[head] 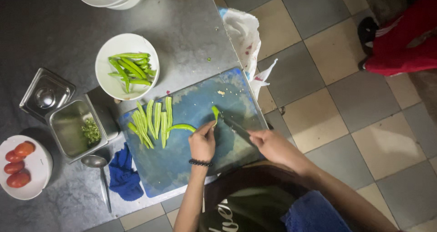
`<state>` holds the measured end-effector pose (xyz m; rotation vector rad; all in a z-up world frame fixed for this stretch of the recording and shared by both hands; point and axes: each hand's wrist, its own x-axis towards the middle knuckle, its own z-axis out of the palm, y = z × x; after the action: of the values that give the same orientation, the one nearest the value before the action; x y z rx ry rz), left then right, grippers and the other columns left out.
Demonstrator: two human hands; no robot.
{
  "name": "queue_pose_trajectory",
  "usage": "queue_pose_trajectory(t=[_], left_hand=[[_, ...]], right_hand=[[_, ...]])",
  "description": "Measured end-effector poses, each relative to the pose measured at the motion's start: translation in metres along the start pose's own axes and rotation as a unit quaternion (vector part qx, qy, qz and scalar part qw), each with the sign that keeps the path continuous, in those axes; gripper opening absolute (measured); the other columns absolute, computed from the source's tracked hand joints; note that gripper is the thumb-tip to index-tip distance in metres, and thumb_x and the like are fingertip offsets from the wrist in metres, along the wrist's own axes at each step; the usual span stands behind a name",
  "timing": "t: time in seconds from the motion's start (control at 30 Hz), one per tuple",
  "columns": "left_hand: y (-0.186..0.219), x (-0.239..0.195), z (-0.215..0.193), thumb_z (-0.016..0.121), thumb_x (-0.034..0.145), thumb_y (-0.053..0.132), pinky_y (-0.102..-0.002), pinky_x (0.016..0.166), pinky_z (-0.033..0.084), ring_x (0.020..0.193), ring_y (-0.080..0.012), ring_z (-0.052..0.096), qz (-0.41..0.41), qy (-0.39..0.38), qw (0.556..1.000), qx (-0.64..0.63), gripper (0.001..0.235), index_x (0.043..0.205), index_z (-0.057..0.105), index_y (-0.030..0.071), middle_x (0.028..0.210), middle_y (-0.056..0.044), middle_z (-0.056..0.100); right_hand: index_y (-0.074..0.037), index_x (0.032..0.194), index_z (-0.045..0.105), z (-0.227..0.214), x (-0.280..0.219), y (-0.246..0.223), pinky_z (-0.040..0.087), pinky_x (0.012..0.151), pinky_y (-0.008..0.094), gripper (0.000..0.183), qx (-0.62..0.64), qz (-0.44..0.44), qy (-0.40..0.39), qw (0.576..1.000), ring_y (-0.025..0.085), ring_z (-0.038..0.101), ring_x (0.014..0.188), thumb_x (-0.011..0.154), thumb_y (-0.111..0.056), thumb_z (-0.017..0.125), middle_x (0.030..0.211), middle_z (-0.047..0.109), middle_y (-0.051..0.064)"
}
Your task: The person slices green chillies on a blue cutting board using a knife, starting by halving them lengthwise and then chopping them into small pieces.
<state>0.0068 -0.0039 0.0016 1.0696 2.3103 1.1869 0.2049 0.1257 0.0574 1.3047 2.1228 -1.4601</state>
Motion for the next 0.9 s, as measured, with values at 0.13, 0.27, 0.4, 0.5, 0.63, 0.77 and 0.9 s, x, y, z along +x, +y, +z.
queue_pose_trajectory(t=[0.13, 0.27, 0.4, 0.5, 0.63, 0.77, 0.9], left_hand=[[0.001, -0.002, -0.005, 0.067, 0.089, -0.001, -0.034, 0.077, 0.058, 0.087, -0.0285, 0.076, -0.016, -0.010, 1.000, -0.013, 0.025, 0.109, 0.078, 0.008, 0.104, -0.014, 0.078], [-0.005, -0.005, -0.011, 0.068, 0.090, -0.001, -0.033, 0.078, 0.058, 0.088, -0.0276, 0.077, -0.029, -0.005, 0.999, -0.024, 0.021, 0.106, 0.078, 0.009, 0.104, -0.012, 0.078], [-0.021, -0.013, -0.013, 0.070, 0.088, 0.000, -0.032, 0.076, 0.058, 0.086, -0.0241, 0.077, -0.061, -0.001, 0.998, 0.005, 0.021, 0.105, 0.080, 0.008, 0.101, -0.013, 0.079], [-0.047, -0.017, -0.006, 0.069, 0.092, 0.004, -0.029, 0.077, 0.059, 0.085, -0.0157, 0.078, -0.154, -0.011, 0.984, -0.090, 0.022, 0.113, 0.077, 0.006, 0.096, -0.010, 0.082], [-0.065, -0.016, -0.005, 0.068, 0.092, 0.002, -0.029, 0.080, 0.061, 0.091, -0.0131, 0.077, -0.196, -0.005, 0.933, -0.303, 0.025, 0.116, 0.073, 0.003, 0.100, -0.014, 0.078], [-0.045, -0.017, -0.023, 0.070, 0.090, 0.002, -0.034, 0.078, 0.059, 0.087, -0.0233, 0.077, -0.092, 0.059, 0.994, 0.003, 0.024, 0.114, 0.076, 0.003, 0.105, -0.016, 0.078], [-0.031, -0.024, -0.040, 0.065, 0.090, -0.003, -0.039, 0.093, 0.058, 0.105, -0.0338, 0.073, 0.118, 0.071, 0.987, 0.084, 0.025, 0.112, 0.074, 0.003, 0.115, -0.017, 0.075]], right_hand=[[-0.022, 0.130, 0.071, 0.003, 0.011, 0.008, 0.057, 0.069, 0.042, 0.033, -0.017, -0.150, 0.055, 0.987, 0.033, 0.073, 0.078, 0.100, -0.032, 0.061, 0.099, 0.078, 0.019], [-0.029, 0.143, 0.061, 0.005, 0.020, 0.006, 0.046, 0.043, 0.032, 0.043, 0.138, 0.125, -0.111, 0.976, 0.016, 0.055, 0.048, 0.102, -0.034, 0.054, 0.070, 0.064, 0.009], [-0.018, 0.146, 0.059, 0.007, 0.029, 0.015, 0.041, 0.037, 0.030, 0.046, 0.290, 0.126, -0.127, 0.940, 0.014, 0.050, 0.042, 0.101, -0.029, 0.055, 0.069, 0.063, 0.007], [-0.019, 0.146, 0.058, 0.006, 0.030, 0.017, 0.040, 0.036, 0.029, 0.045, 0.293, 0.133, -0.132, 0.938, 0.012, 0.048, 0.042, 0.102, -0.028, 0.054, 0.068, 0.061, 0.006], [-0.019, 0.146, 0.059, -0.001, 0.017, 0.009, 0.042, 0.037, 0.028, 0.045, 0.236, 0.072, -0.115, 0.962, 0.011, 0.050, 0.042, 0.102, -0.028, 0.054, 0.068, 0.060, 0.005], [-0.028, 0.146, 0.060, -0.008, 0.006, 0.007, 0.045, 0.043, 0.029, 0.045, 0.158, 0.097, -0.085, 0.979, 0.012, 0.051, 0.049, 0.101, -0.032, 0.055, 0.072, 0.060, 0.003], [-0.020, 0.138, 0.065, 0.001, 0.000, 0.020, 0.056, 0.072, 0.033, 0.041, 0.017, -0.073, 0.025, 0.997, 0.020, 0.075, 0.078, 0.099, -0.034, 0.060, 0.098, 0.079, 0.013]])
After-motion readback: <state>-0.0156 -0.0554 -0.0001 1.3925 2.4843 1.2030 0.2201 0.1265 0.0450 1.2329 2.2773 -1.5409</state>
